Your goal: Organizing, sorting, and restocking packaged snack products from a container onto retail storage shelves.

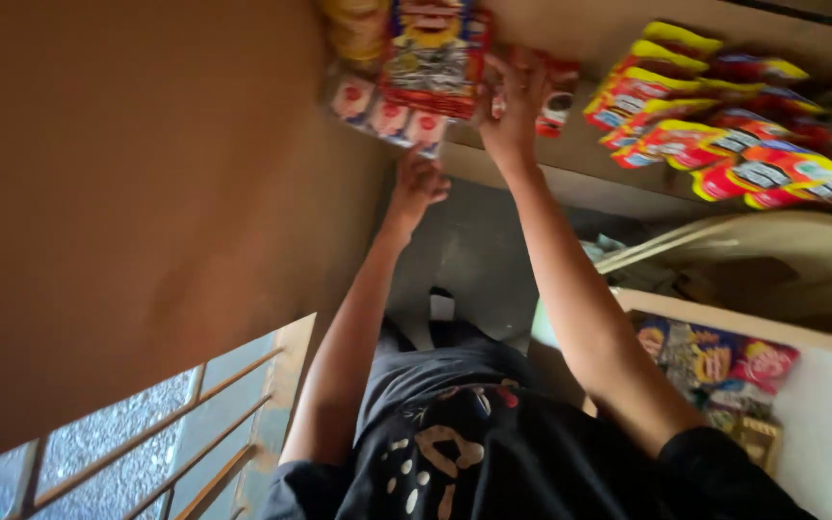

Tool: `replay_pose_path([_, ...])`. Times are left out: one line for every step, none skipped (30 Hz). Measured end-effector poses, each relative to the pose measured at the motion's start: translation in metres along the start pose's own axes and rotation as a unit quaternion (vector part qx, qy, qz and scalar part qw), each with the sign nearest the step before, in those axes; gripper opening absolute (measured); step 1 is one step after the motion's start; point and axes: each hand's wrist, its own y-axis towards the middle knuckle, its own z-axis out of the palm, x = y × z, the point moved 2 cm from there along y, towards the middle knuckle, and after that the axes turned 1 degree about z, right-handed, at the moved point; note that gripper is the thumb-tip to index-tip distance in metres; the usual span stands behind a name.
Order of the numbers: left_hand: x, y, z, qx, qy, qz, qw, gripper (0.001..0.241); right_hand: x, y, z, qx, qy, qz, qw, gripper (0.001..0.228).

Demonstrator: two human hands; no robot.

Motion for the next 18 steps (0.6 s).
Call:
replay_pose_path([0.025,0.016,-0.004,0.006,0.000,-0.006,1.000,0.064,-0.009,-0.009,-0.010,-0.001,-0.006,0.006,1.000,0.047])
replay_pose_path([0.048,0.032,-0.006,0.062,-0.019,0.049,0.997,0.060,-0.020,-0.018,-0.019,0.000,-0.006,0.055,0.998,0.049])
replay_pose_path([0.070,0.049,-0.008,0.115,-0.038,0.106,0.987,0.057,-0.030,-0.025,-0.027,0.001,-0.005,0.101,0.995,0.050])
replay_pose_path([0.042,0.041,0.018,0.120,-0.040,0.102,0.987,0.057,-0.037,-0.027,-0.033,-0.001,-0.010,0.104,0.995,0.050])
replay_pose_path([0.010,0.032,0.043,0.099,0.245,0.188,0.946,0.053,-0.043,-0.030,-0.037,0.025,-0.050,0.114,0.992,0.052])
replay_pose_path([-0.021,0.023,0.069,0.072,0.508,0.260,0.818,0.052,-0.049,-0.033,-0.041,0.052,-0.089,0.124,0.987,0.054])
replay_pose_path([-0.026,0.026,0.086,0.077,0.507,0.257,0.819,0.052,-0.052,-0.037,-0.043,0.051,-0.092,0.129,0.986,0.054])
replay_pose_path([-0.032,0.029,0.103,0.046,0.571,0.254,0.779,0.061,-0.054,-0.041,-0.045,0.074,-0.128,0.118,0.982,0.053])
replay_pose_path([-0.040,0.034,0.120,0.013,0.630,0.252,0.734,0.071,-0.056,-0.042,-0.045,0.095,-0.163,0.103,0.977,0.052])
replay_pose_path([-0.040,0.043,0.131,0.016,0.630,0.253,0.734,0.071,-0.058,-0.041,-0.046,0.093,-0.165,0.105,0.976,0.052])
replay_pose_path([-0.042,0.050,0.141,-0.002,0.666,0.275,0.694,0.068,-0.058,-0.041,-0.047,0.096,-0.161,0.102,0.977,0.052])
replay_pose_path([-0.043,0.056,0.150,-0.019,0.699,0.295,0.651,0.064,-0.058,-0.042,-0.048,0.099,-0.157,0.098,0.978,0.053])
replay_pose_path([-0.045,0.060,0.153,-0.021,0.699,0.297,0.650,0.064,-0.052,-0.038,-0.051,0.098,-0.157,0.096,0.978,0.053])
replay_pose_path([-0.047,0.064,0.157,-0.013,0.728,0.281,0.625,0.067,-0.046,-0.035,-0.053,0.100,-0.113,0.130,0.980,0.054])
replay_pose_path([-0.048,0.067,0.161,-0.003,0.756,0.263,0.599,0.071,-0.041,-0.033,-0.058,0.104,-0.069,0.166,0.978,0.055])
replay_pose_path([-0.030,0.089,0.156,-0.002,0.756,0.263,0.599,0.071,-0.045,-0.032,-0.055,0.103,-0.069,0.167,0.978,0.055])
replay_pose_path([-0.010,0.104,0.149,-0.006,0.760,0.281,0.587,0.069,-0.048,-0.037,-0.054,0.095,-0.034,0.201,0.974,0.053])
replay_pose_path([0.011,0.119,0.142,-0.011,0.763,0.298,0.574,0.067,-0.051,-0.043,-0.053,0.087,0.002,0.234,0.968,0.050])
